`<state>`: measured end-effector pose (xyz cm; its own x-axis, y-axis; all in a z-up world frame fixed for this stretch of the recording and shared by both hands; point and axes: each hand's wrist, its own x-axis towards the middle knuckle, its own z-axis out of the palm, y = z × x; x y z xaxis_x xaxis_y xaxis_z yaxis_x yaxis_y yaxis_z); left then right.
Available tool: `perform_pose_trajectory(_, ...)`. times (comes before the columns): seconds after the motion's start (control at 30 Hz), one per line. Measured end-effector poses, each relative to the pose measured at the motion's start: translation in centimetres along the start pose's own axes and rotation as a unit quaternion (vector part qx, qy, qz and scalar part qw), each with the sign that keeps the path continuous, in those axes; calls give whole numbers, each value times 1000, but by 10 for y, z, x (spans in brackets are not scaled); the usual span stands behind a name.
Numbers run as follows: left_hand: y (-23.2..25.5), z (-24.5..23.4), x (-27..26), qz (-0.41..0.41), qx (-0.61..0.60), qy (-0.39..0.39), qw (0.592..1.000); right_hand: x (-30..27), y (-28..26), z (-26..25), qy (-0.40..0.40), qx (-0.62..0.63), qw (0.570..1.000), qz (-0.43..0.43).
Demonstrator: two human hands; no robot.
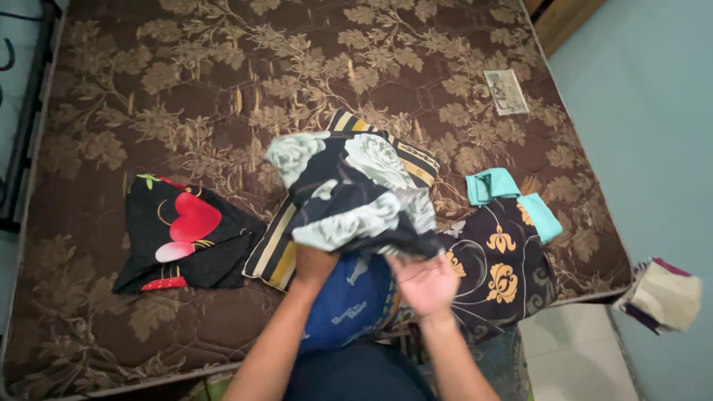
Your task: The person folds several pieces of fabric and pillowcases on a bed, placing them together as they are completed.
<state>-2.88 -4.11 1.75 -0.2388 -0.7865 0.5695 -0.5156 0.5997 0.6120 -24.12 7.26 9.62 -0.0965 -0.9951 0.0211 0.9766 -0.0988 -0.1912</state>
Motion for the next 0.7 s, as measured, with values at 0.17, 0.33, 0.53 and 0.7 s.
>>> perform_pose_trajectory(0.17, 54, -61, 58, -18, -44, 56, 997, 10, -11, 60, 57, -320, 942, -82)
perform_pose_trajectory(0.33, 87, -75, 73, -45, 8, -36, 998, -19, 78, 101, 3, -841, 535, -81)
perform_pose_trajectory(0.53, 93, -78, 57, 56, -51, -74, 994, -12, 115, 18, -31, -959, 266, -91)
perform_pose_trajectory(0.7, 73, -80, 30, 137, 18, -133, 982, 12, 87, -95, -134, -959, 247, -32)
